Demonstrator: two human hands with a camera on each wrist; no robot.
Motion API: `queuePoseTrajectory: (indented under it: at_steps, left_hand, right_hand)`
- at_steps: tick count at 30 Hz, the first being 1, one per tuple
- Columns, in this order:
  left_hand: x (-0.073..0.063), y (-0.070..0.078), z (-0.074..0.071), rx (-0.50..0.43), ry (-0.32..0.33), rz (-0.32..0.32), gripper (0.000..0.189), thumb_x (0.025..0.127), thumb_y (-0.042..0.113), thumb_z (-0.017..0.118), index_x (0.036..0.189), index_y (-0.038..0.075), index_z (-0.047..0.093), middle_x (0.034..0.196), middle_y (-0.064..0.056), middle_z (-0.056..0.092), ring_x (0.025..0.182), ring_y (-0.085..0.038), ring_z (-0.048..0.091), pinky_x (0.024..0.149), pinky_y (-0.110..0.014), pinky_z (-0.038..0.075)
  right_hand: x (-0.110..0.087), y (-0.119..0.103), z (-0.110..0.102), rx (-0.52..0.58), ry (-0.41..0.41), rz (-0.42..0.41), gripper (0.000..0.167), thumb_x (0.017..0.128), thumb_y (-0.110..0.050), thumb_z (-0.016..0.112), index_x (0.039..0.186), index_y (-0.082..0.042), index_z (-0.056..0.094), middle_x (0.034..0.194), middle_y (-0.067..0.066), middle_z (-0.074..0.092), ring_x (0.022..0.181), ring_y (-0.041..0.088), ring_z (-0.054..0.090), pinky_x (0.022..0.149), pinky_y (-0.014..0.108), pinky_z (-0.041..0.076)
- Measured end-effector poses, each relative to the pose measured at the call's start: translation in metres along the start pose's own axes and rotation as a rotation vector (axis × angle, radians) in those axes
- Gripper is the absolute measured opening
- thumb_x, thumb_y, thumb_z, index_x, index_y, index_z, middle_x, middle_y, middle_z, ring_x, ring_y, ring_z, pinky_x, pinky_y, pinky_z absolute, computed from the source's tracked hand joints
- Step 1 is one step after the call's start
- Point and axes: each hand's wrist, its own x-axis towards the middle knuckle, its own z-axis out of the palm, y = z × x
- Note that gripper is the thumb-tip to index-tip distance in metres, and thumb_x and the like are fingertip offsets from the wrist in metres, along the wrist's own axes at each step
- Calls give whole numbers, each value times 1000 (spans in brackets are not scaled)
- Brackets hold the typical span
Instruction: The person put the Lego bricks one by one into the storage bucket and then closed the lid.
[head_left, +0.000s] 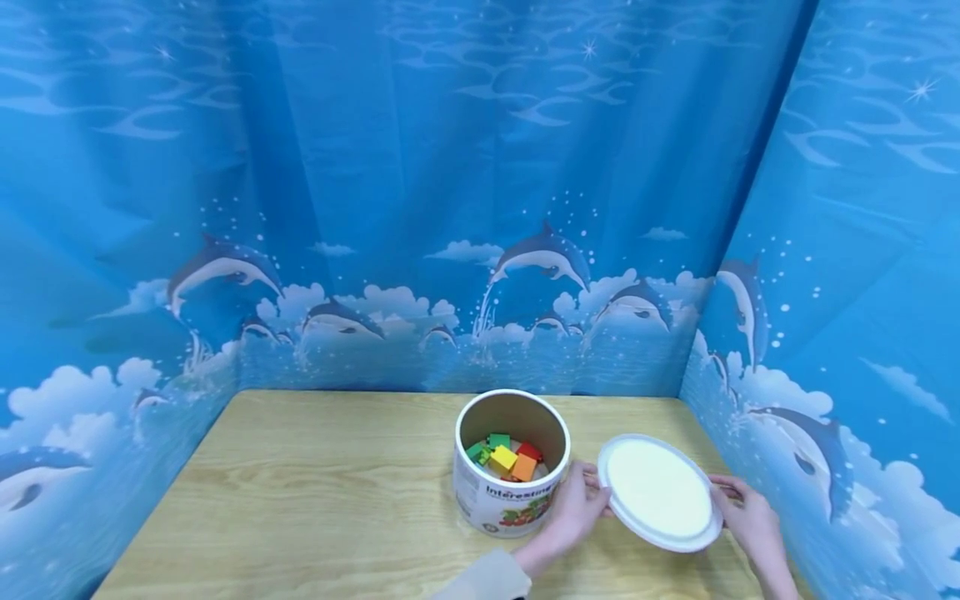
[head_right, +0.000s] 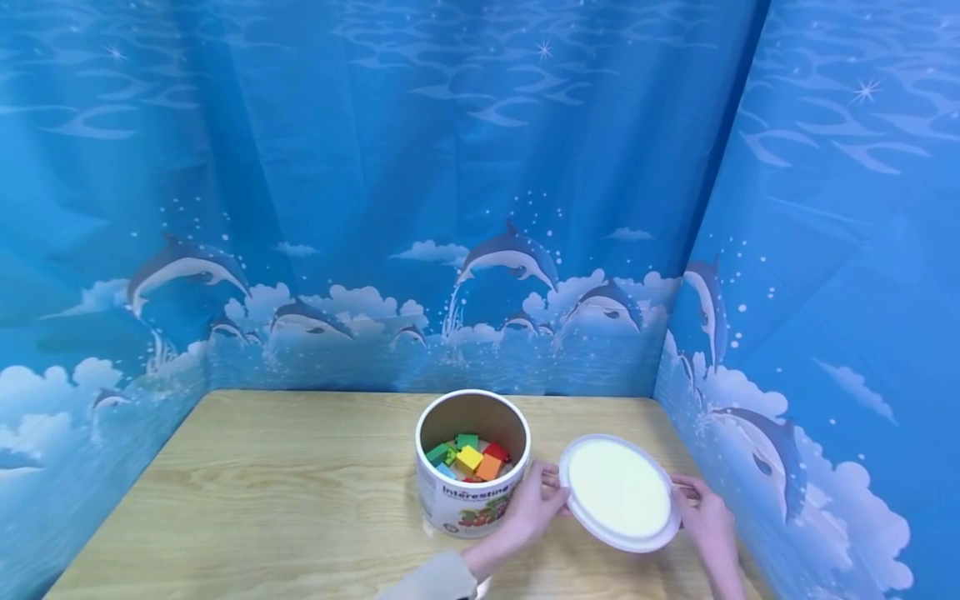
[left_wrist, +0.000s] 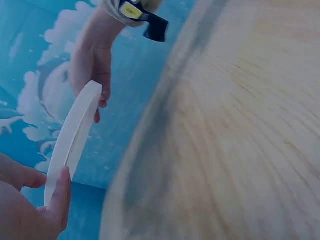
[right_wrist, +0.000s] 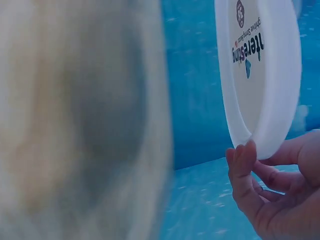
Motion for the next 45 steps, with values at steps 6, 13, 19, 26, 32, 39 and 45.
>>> queuePoseTrajectory:
  at_steps: [6, 13, 19, 26, 32, 39, 45]
  left_hand:
    - [0, 33, -6, -57, 9, 38, 29, 95, 2, 67, 121, 0, 54, 98, -1, 63, 70, -19, 72, 61, -20, 59]
    - [-3, 50, -13, -60, -3, 78, 29, 96, 2, 66, 122, 0, 54, 99, -2, 65, 73, -25, 74, 60, -16, 57]
    - [-7, 65, -28, -26, -5, 120, 31, 97, 6, 67, 125, 1, 54, 102, -3, 67, 74, -25, 74, 62, -21, 58]
    - [-6, 72, -55, -73, 6, 127, 34, 98, 8, 66, 129, 0, 53, 106, -7, 66, 76, -18, 72, 65, -21, 60]
    - [-3, 75, -85, -100, 53, 159, 33, 99, 5, 64, 129, -5, 54, 109, -16, 67, 80, -16, 72, 72, -30, 64]
    - [-4, 77, -129, -101, 96, 113, 35, 101, 12, 63, 133, 1, 57, 116, -13, 66, 90, -17, 70, 81, -34, 63]
    - [-10, 74, -164, -90, 157, 71, 39, 102, 17, 62, 138, 2, 55, 121, -15, 65, 95, -19, 69, 82, -30, 62]
  right_hand:
    - [-5, -24, -17, 62, 56, 54, 46, 108, -23, 44, 141, 9, 47, 134, 34, 53, 91, 14, 62, 64, 23, 58]
    - [-10, -42, -30, 167, 53, 63, 53, 110, -30, 36, 148, 7, 42, 145, 34, 46, 78, -18, 48, 68, 18, 57]
    - [-10, -57, -32, 230, 21, 63, 56, 110, -33, 36, 151, 6, 38, 146, 33, 44, 79, -14, 54, 71, 19, 59]
    - [-12, -78, -23, 293, -14, -9, 58, 108, -33, 46, 149, 8, 39, 131, 20, 59, 82, -7, 60, 71, 23, 60]
    - [-14, -100, -6, 406, -86, -94, 60, 107, -32, 49, 151, 7, 35, 110, -9, 61, 83, -3, 62, 71, 22, 60]
    - [-21, -127, 26, 660, -120, -240, 52, 105, -23, 57, 145, 7, 43, 104, -16, 63, 83, 5, 65, 67, 21, 59]
    - [-29, -152, 52, 702, -157, -303, 52, 105, -22, 57, 147, 6, 42, 111, -11, 61, 85, 7, 65, 70, 22, 60]
